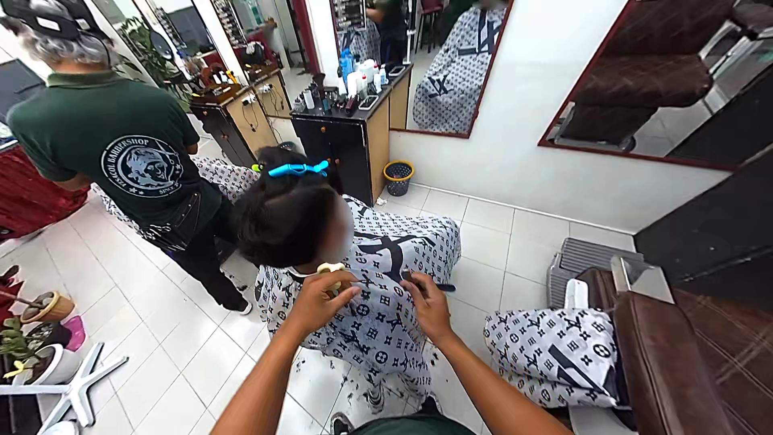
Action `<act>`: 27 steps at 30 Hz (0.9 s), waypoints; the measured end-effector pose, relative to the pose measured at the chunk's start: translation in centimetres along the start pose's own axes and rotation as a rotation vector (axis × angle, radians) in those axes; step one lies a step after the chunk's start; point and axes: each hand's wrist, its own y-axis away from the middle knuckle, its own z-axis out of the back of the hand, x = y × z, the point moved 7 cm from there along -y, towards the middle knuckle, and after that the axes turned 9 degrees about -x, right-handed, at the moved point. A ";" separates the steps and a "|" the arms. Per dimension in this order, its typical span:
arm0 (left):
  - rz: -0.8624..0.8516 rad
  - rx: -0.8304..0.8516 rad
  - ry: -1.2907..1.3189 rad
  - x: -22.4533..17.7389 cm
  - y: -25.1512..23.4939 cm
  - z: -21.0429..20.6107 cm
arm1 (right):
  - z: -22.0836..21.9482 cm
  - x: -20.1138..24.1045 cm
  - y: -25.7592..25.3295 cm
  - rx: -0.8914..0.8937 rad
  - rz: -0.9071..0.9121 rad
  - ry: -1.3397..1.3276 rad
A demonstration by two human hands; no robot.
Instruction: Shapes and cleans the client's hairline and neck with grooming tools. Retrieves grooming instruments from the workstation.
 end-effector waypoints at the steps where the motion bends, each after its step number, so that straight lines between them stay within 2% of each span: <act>1: 0.116 -0.067 0.052 0.9 -0.2 -0.2 | 0.6 0.0 0.2 -0.010 -0.011 -0.022; 3: 0.391 0.022 0.121 2.3 -0.3 -1.2 | 1.5 0.4 0.4 0.004 -0.020 -0.043; 4: 0.393 0.054 0.136 2.4 -0.4 -1.4 | 1.7 0.8 0.5 0.025 -0.001 -0.038; 6: 0.239 -0.063 0.191 1.9 -0.6 -0.8 | 1.8 1.9 0.2 0.081 0.070 0.013; 7: 0.239 -0.094 0.230 2.0 -0.6 -0.7 | 1.5 2.4 0.1 0.112 0.101 0.062; 8: 0.296 -0.037 0.244 2.2 -0.3 -1.1 | 1.1 2.9 0.1 0.145 0.118 0.133; 10: 0.324 0.204 0.178 1.1 1.1 -3.1 | -0.3 3.6 0.1 0.265 0.098 0.305; 12: 0.155 0.365 0.156 -0.5 2.7 -4.7 | -1.9 3.9 0.1 0.485 -0.060 0.374; 13: 0.061 0.375 0.182 -0.9 3.5 -4.9 | -2.3 4.3 0.5 0.558 -0.173 0.267; 15: -0.107 0.330 0.257 -0.9 4.9 -3.9 | -2.4 6.3 1.7 0.505 -0.349 -0.280; 16: -0.203 0.315 0.285 -1.0 5.6 -3.1 | -2.5 7.3 2.7 0.509 -0.382 -0.512; 17: -0.293 0.327 0.316 -1.4 6.3 -2.3 | -2.8 8.1 3.6 0.562 -0.365 -0.571; 18: -0.375 0.364 0.342 -2.1 7.0 -1.5 | -3.1 8.2 4.7 0.615 -0.332 -0.433; 19: -0.454 0.398 0.359 -2.6 7.8 -0.6 | -3.7 7.9 5.8 0.679 -0.305 -0.175; 21: -0.531 0.402 0.383 -3.0 9.3 1.9 | -5.0 7.1 8.5 0.735 -0.353 0.252; 22: -0.539 0.361 0.402 -2.5 9.8 3.4 | -5.0 7.4 9.5 0.667 -0.401 0.283; 23: -0.522 0.302 0.447 -1.4 10.1 5.0 | -4.3 8.3 10.1 0.512 -0.443 0.220; 26: -0.299 0.152 0.725 3.2 11.3 8.2 | 1.0 12.5 10.1 -0.164 -0.405 -0.075; 27: -0.203 0.122 0.831 4.6 11.8 8.7 | 2.7 13.1 10.4 -0.322 -0.357 -0.170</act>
